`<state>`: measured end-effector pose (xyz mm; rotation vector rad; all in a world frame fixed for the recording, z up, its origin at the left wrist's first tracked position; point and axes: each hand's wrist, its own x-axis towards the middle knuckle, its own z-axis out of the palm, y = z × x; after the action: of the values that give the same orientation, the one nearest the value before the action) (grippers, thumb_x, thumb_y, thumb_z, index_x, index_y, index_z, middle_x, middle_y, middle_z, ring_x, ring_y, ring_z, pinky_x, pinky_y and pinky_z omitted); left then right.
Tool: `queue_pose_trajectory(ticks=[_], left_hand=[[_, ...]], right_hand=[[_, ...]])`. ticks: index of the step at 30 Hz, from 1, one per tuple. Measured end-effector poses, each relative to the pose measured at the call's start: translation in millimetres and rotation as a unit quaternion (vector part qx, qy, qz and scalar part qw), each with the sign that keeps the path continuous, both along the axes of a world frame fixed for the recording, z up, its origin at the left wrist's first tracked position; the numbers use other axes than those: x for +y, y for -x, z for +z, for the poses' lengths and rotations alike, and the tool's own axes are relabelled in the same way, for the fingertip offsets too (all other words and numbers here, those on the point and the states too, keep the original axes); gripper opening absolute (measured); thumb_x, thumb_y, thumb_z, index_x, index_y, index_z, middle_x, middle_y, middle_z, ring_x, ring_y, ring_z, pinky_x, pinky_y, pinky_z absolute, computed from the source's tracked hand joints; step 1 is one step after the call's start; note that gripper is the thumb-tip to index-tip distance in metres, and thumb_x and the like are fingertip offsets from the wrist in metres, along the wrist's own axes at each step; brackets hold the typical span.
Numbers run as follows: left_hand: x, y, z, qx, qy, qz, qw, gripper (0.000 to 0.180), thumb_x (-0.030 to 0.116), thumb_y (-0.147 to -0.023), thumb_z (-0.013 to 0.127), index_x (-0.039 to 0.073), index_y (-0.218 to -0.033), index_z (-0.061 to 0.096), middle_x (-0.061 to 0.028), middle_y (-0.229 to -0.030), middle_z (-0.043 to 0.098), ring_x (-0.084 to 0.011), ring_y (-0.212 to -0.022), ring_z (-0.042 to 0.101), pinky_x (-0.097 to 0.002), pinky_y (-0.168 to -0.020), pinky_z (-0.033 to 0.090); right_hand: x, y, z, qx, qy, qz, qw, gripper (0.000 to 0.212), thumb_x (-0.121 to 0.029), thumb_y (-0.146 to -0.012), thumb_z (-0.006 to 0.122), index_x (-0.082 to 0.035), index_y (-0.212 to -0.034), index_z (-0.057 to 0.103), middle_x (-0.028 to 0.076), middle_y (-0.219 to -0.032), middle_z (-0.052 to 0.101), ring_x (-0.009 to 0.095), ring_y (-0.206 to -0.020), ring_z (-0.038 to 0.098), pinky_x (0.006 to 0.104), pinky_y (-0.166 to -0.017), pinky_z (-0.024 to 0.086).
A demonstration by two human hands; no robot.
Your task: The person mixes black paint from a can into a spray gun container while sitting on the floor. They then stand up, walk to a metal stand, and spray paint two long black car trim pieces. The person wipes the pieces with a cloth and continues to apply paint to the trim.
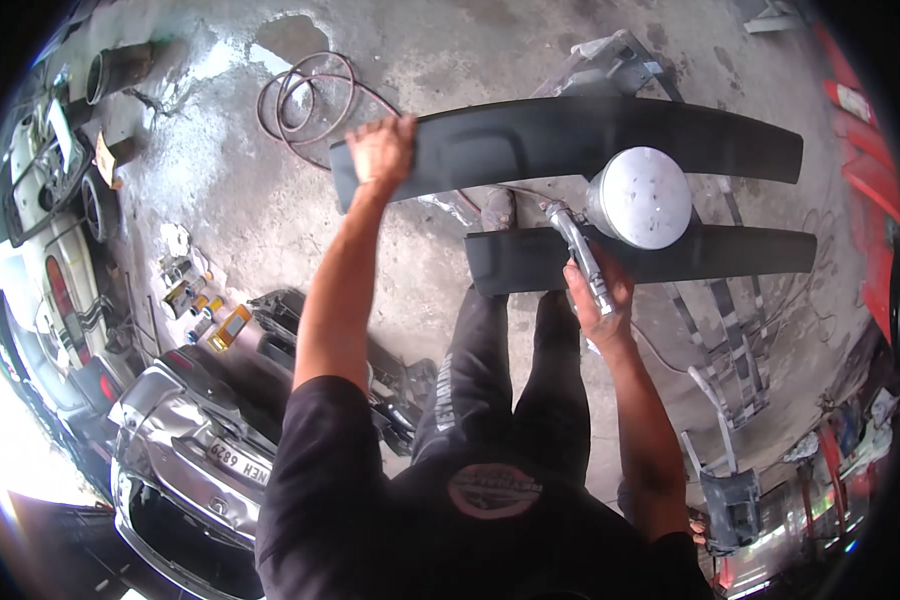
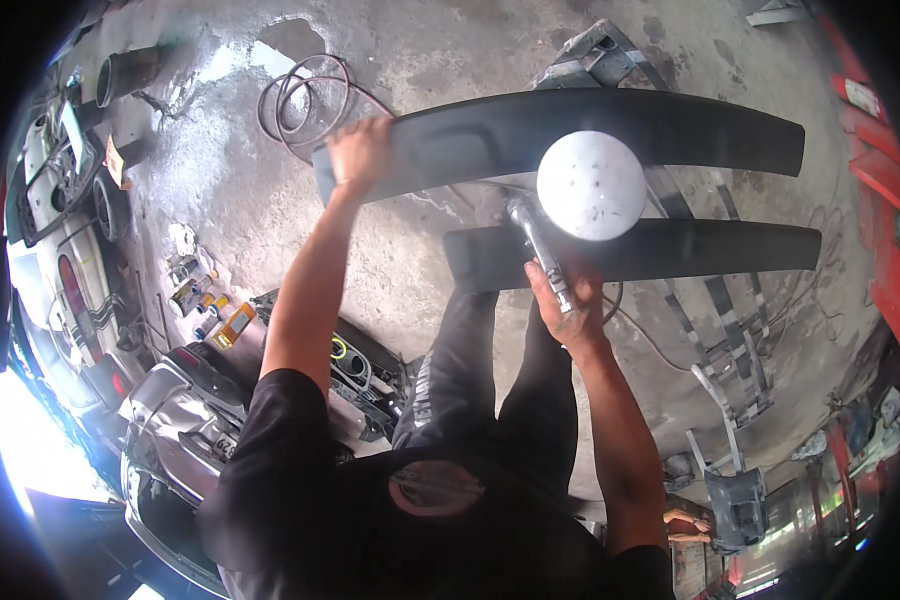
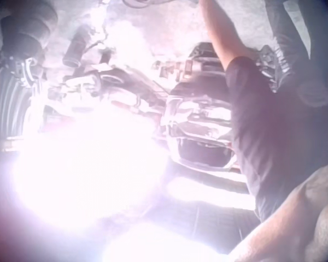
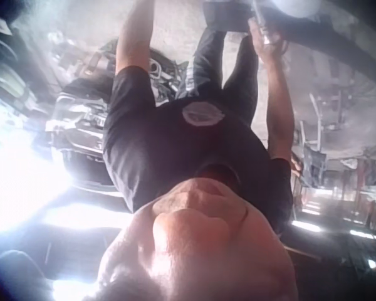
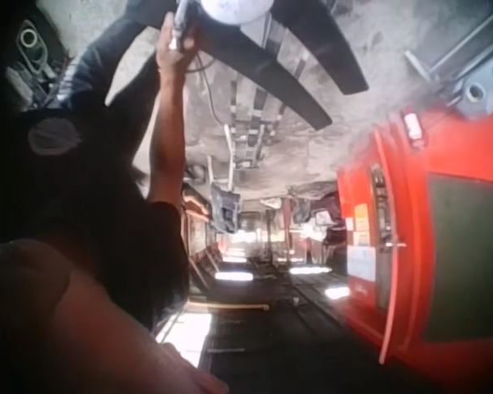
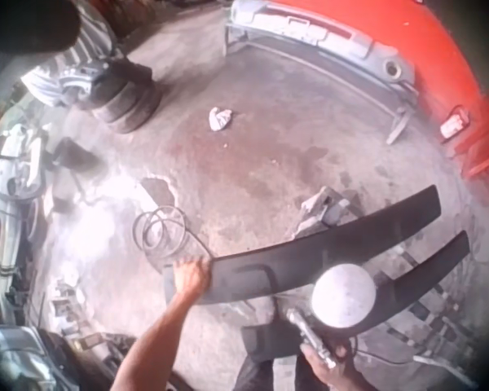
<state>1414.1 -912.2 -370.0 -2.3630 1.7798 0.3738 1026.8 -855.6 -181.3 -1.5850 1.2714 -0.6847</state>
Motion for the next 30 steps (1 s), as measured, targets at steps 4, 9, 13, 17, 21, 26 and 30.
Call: queue_pose_trajectory(ticks=[4, 9, 13, 17, 21, 26, 30], left_hand=[[60.6, -86.9, -9.0, -0.045, 0.106, 0.057, 0.992, 0.042, 0.044, -0.110, 0.043, 0.015, -0.127, 0.069, -0.0157, -0.125, 0.068, -0.0366, -0.121, 0.061, -0.0580, -0.104, 0.045], [83.6, -104.3, -37.1, 0.223, 0.110, 0.445, 0.860, 0.066, 0.055, -0.110, 0.039, -0.001, -0.132, 0.068, -0.0316, -0.129, 0.067, -0.0495, -0.121, 0.063, -0.0522, -0.104, 0.047], [75.5, -77.8, -19.3, 0.184, 0.127, 0.377, 0.899, 0.066, 0.054, -0.110, 0.039, -0.001, -0.131, 0.067, -0.0341, -0.126, 0.067, -0.0519, -0.117, 0.064, -0.0538, -0.100, 0.048], [76.4, -42.6, 6.1, 0.049, 0.141, 0.246, 0.958, 0.071, 0.051, -0.107, 0.052, 0.012, -0.164, 0.036, -0.0354, -0.159, 0.039, -0.0529, -0.143, 0.043, -0.0567, -0.118, 0.035], [48.3, 46.5, 18.5, -0.019, 0.142, 0.072, 0.987, 0.072, 0.051, -0.106, 0.055, 0.015, -0.165, 0.036, -0.0298, -0.169, 0.026, -0.0513, -0.157, 0.021, -0.0703, -0.122, 0.018], [-9.1, 203.0, 17.5, 0.088, 0.132, -0.096, 0.983, 0.079, 0.053, -0.102, 0.060, 0.010, -0.164, 0.037, -0.0257, -0.173, 0.020, -0.0458, -0.161, 0.014, -0.0702, -0.124, 0.011], [-66.8, 302.6, 21.8, 0.110, 0.138, -0.184, 0.967, 0.083, 0.056, -0.102, 0.057, 0.008, -0.165, 0.032, -0.0246, -0.172, 0.023, -0.0418, -0.161, 0.019, -0.0665, -0.126, 0.014]], right_hand=[[1.9, 3.4, 2.4, 0.013, 0.007, 0.023, 1.000, 0.023, -0.005, -0.093, 0.073, 0.004, -0.114, 0.070, 0.011, -0.088, 0.073, 0.023, -0.074, 0.071, 0.0360, -0.068, 0.057], [8.7, 2.2, -6.0, 0.026, -0.011, 0.029, 0.999, 0.026, -0.006, -0.093, 0.076, 0.004, -0.116, 0.070, 0.011, -0.090, 0.074, 0.022, -0.076, 0.072, 0.0357, -0.068, 0.058], [18.8, 4.8, -15.4, 0.016, -0.027, -0.020, 0.999, 0.025, -0.008, -0.093, 0.075, 0.003, -0.116, 0.071, 0.010, -0.089, 0.074, 0.020, -0.075, 0.072, 0.0357, -0.067, 0.058], [25.1, 16.0, -20.3, 0.024, -0.021, -0.060, 0.998, 0.024, -0.009, -0.093, 0.075, -0.001, -0.115, 0.071, 0.007, -0.085, 0.073, 0.018, -0.067, 0.069, 0.0329, -0.063, 0.055], [33.6, 34.7, -16.8, -0.011, -0.042, -0.126, 0.991, 0.015, -0.006, -0.096, 0.074, 0.000, -0.106, 0.064, 0.008, -0.076, 0.063, 0.020, -0.062, 0.060, 0.0373, -0.058, 0.048], [42.9, 72.2, -15.9, 0.003, -0.064, -0.173, 0.983, 0.020, -0.009, -0.098, 0.073, 0.000, -0.115, 0.067, 0.007, -0.079, 0.067, 0.017, -0.065, 0.062, 0.0333, -0.061, 0.051], [30.5, 90.1, -5.6, 0.032, -0.046, -0.201, 0.978, 0.027, -0.009, -0.098, 0.073, 0.001, -0.123, 0.068, 0.005, -0.084, 0.068, 0.014, -0.070, 0.064, 0.0310, -0.065, 0.053]])
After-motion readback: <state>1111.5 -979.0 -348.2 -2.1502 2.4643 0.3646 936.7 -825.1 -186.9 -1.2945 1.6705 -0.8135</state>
